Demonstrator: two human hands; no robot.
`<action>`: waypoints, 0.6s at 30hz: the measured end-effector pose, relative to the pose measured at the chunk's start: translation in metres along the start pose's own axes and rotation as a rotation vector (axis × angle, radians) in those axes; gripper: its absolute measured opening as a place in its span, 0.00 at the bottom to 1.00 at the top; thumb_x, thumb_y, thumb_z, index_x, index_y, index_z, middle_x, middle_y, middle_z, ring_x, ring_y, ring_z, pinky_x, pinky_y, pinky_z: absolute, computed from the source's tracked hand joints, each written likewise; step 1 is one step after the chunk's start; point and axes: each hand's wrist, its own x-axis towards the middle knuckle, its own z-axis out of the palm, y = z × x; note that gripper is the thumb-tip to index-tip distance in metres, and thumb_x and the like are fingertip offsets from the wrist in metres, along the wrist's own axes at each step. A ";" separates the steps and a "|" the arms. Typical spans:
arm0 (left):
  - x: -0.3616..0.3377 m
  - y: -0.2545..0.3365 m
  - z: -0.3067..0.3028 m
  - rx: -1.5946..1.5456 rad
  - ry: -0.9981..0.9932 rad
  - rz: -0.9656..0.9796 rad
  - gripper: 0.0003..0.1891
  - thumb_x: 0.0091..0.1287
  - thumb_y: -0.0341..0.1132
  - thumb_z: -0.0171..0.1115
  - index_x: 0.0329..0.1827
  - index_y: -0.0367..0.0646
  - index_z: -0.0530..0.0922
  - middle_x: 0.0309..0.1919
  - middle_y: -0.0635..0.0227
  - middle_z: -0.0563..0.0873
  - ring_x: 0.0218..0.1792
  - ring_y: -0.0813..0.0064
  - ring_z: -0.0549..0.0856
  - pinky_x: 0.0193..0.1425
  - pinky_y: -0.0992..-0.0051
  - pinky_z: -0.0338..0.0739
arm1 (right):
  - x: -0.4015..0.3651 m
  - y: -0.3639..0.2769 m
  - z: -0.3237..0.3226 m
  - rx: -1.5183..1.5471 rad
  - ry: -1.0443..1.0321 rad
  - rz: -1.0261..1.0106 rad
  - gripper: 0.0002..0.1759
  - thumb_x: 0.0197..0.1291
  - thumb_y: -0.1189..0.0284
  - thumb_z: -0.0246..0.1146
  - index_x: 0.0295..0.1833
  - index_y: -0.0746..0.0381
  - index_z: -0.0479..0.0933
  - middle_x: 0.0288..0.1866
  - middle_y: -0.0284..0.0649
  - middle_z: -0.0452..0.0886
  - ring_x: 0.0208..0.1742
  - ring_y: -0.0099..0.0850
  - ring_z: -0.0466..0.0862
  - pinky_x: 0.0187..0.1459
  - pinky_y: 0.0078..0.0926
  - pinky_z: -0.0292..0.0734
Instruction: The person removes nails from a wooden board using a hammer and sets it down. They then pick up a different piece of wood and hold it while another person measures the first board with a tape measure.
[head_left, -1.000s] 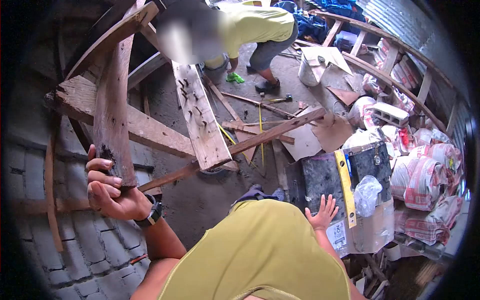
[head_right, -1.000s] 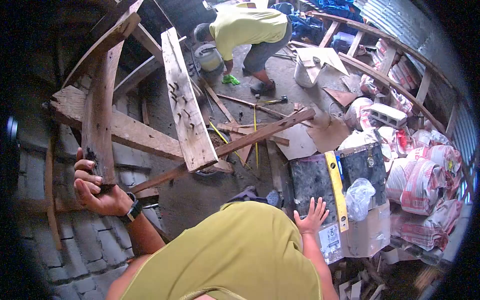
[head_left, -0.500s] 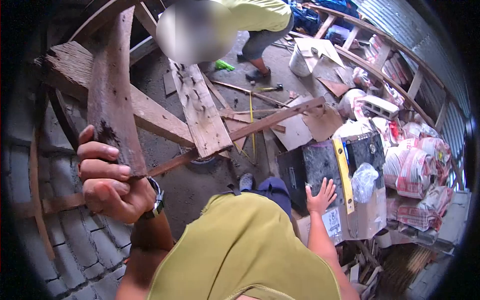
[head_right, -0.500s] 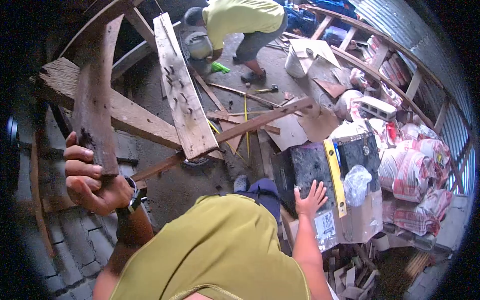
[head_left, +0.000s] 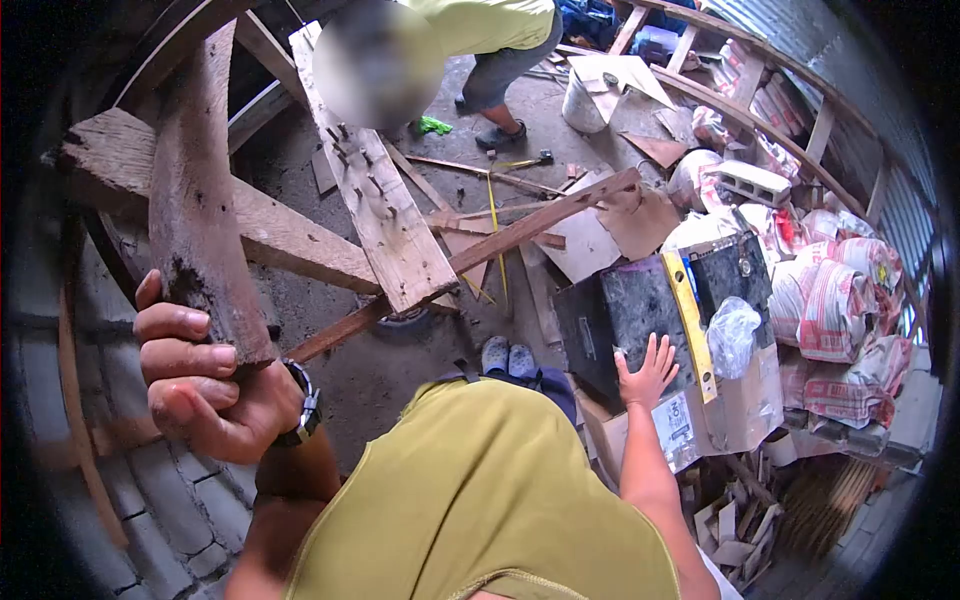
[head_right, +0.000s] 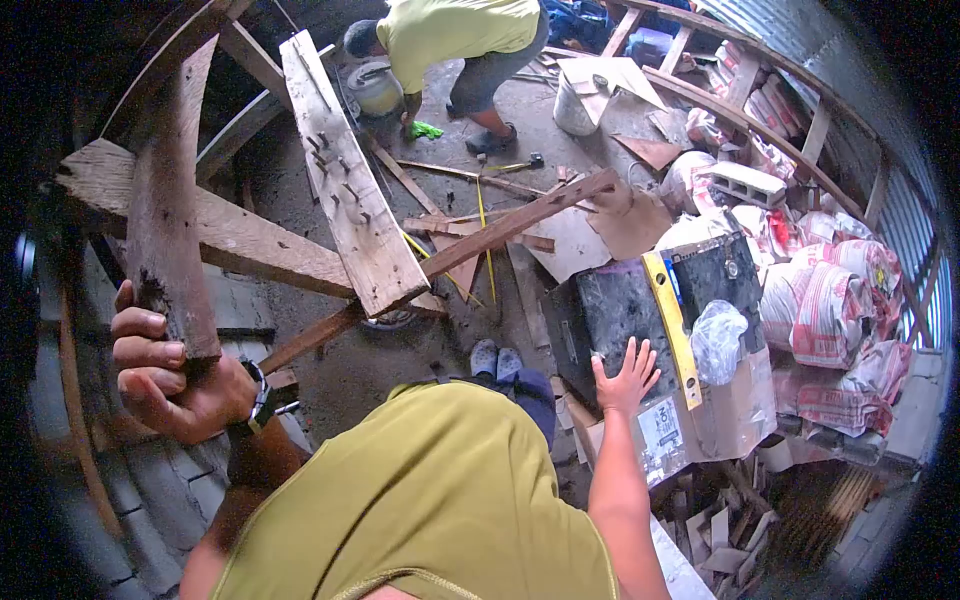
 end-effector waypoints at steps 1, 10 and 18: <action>0.000 0.000 -0.001 -0.005 -0.007 -0.005 0.21 0.76 0.38 0.50 0.19 0.51 0.60 0.20 0.69 0.66 0.37 0.64 0.76 0.74 0.40 0.71 | 0.000 -0.001 -0.001 0.000 0.008 -0.008 0.56 0.60 0.31 0.64 0.87 0.47 0.58 0.91 0.41 0.54 0.90 0.48 0.51 0.86 0.63 0.41; 0.002 -0.004 -0.008 0.033 -0.080 0.033 0.19 0.79 0.41 0.44 0.23 0.54 0.62 0.23 0.75 0.71 0.40 0.70 0.78 0.72 0.46 0.70 | 0.001 -0.002 -0.002 0.015 0.013 -0.007 0.56 0.60 0.31 0.64 0.87 0.47 0.60 0.90 0.40 0.55 0.90 0.47 0.52 0.86 0.62 0.41; -0.002 -0.006 -0.009 -0.007 -0.062 0.034 0.19 0.79 0.42 0.43 0.24 0.54 0.63 0.23 0.75 0.74 0.40 0.69 0.79 0.72 0.45 0.70 | 0.000 -0.001 0.001 -0.009 0.014 -0.002 0.55 0.60 0.31 0.64 0.87 0.47 0.60 0.90 0.40 0.56 0.90 0.46 0.53 0.85 0.64 0.41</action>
